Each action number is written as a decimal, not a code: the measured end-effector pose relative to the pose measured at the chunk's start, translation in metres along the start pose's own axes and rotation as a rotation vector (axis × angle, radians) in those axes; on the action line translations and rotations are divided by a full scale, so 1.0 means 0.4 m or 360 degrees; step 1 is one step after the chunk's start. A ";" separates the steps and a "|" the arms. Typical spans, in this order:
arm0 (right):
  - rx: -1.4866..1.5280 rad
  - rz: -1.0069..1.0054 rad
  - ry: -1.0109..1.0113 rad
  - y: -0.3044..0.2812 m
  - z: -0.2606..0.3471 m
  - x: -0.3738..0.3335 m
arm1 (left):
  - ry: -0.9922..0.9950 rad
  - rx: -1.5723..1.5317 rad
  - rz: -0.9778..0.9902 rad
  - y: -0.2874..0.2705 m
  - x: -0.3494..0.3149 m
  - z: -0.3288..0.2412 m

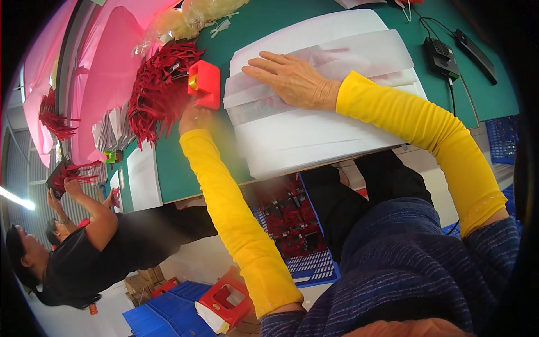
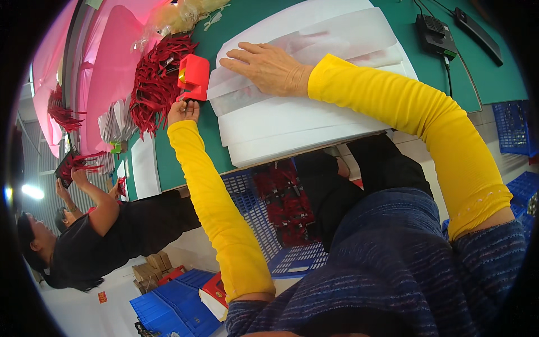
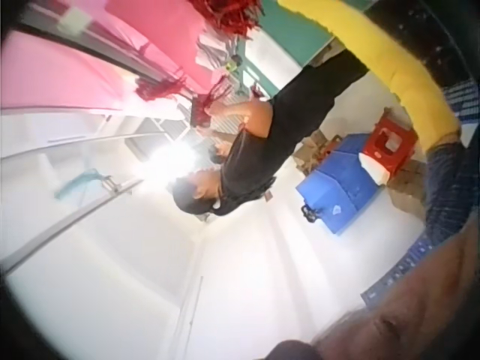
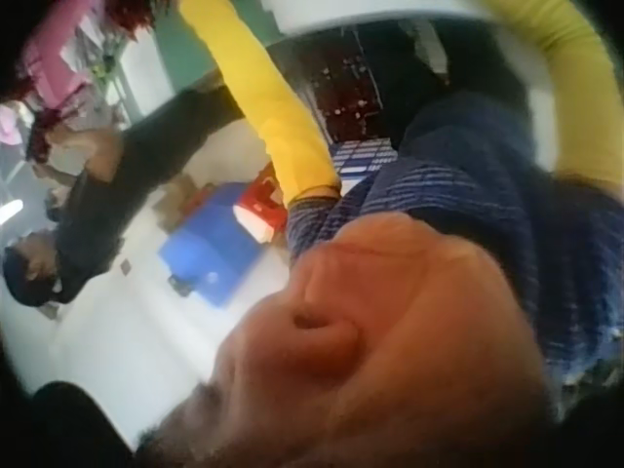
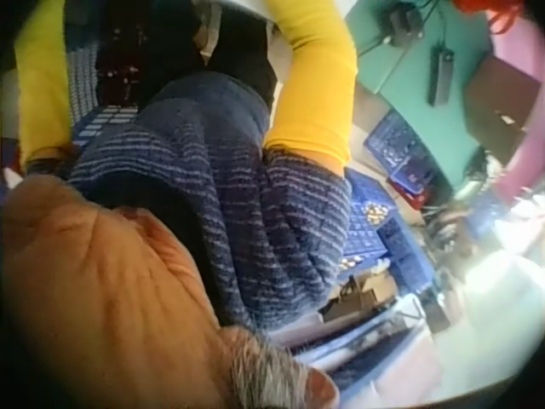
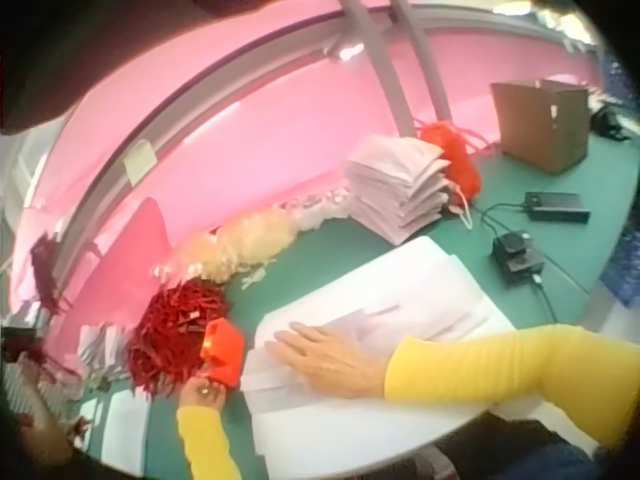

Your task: Attaching red fringe decorations to backing cards and sealing them in plastic bags at a factory workstation.

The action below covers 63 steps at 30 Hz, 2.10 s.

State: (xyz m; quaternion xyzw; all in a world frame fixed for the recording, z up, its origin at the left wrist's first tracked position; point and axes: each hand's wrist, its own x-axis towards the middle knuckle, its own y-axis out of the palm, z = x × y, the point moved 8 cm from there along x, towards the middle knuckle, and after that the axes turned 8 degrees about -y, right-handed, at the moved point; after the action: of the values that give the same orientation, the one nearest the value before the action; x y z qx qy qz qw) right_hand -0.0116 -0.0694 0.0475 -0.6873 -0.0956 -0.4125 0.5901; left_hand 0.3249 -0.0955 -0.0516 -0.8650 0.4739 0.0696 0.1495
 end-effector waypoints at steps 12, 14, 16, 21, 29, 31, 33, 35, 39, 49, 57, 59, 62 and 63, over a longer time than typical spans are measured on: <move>0.0100 -0.0063 0.0054 -0.003 -0.005 -0.006 | 0.0184 -0.0546 -0.0151 0.094 -0.363 -0.119; 0.0090 -0.0064 0.0048 0.000 -0.003 -0.008 | 0.0534 -0.0409 0.0276 0.223 -0.444 -0.207; 0.0216 -0.0142 0.0052 -0.004 0.004 0.001 | 0.0658 -0.0167 0.0377 0.269 -0.424 -0.212; 0.0399 -0.0174 0.0113 -0.002 -0.029 -0.010 | 0.0250 -0.0133 0.0430 0.360 -0.394 -0.150; 0.0712 -0.0310 0.0252 0.003 -0.070 -0.017 | 0.0219 0.0377 0.0153 0.344 -0.350 -0.073; 0.0779 -0.0212 0.0295 0.001 -0.066 -0.021 | 0.0305 0.0554 0.0146 0.344 -0.351 -0.074; 0.0782 -0.0252 0.0221 0.006 -0.067 -0.019 | 0.0344 0.0540 0.0104 0.353 -0.370 -0.092; 0.0789 -0.0288 0.0141 0.003 -0.055 -0.014 | 0.0349 0.0537 0.0051 0.350 -0.371 -0.089; 0.0614 -0.0135 -0.0042 0.003 -0.020 -0.014 | 0.0187 0.0449 -0.0098 0.350 -0.402 -0.096; 0.0342 0.0144 -0.0161 0.007 0.015 -0.021 | 0.1080 0.1672 -0.0400 0.409 -0.549 -0.200; 0.0371 0.0072 -0.0195 0.010 0.021 -0.010 | 0.0900 0.1265 -0.0718 0.317 -0.454 -0.169; 0.0415 0.0086 -0.0194 0.008 0.017 -0.013 | 0.0924 0.1248 -0.0551 0.316 -0.401 -0.159; 0.0342 0.0238 -0.0232 0.023 0.039 -0.003 | 0.0550 0.0926 -0.0299 0.299 -0.383 -0.154; 0.0331 0.0234 -0.0236 0.033 0.025 -0.010 | 0.0452 0.0801 -0.0140 0.327 -0.390 -0.148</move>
State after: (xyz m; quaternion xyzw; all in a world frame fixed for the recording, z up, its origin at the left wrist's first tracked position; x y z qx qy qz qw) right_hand -0.0013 -0.0629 0.0355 -0.6563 -0.1305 -0.3040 0.6781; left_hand 0.1293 -0.0562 0.0199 -0.8216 0.4544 -0.1784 0.2945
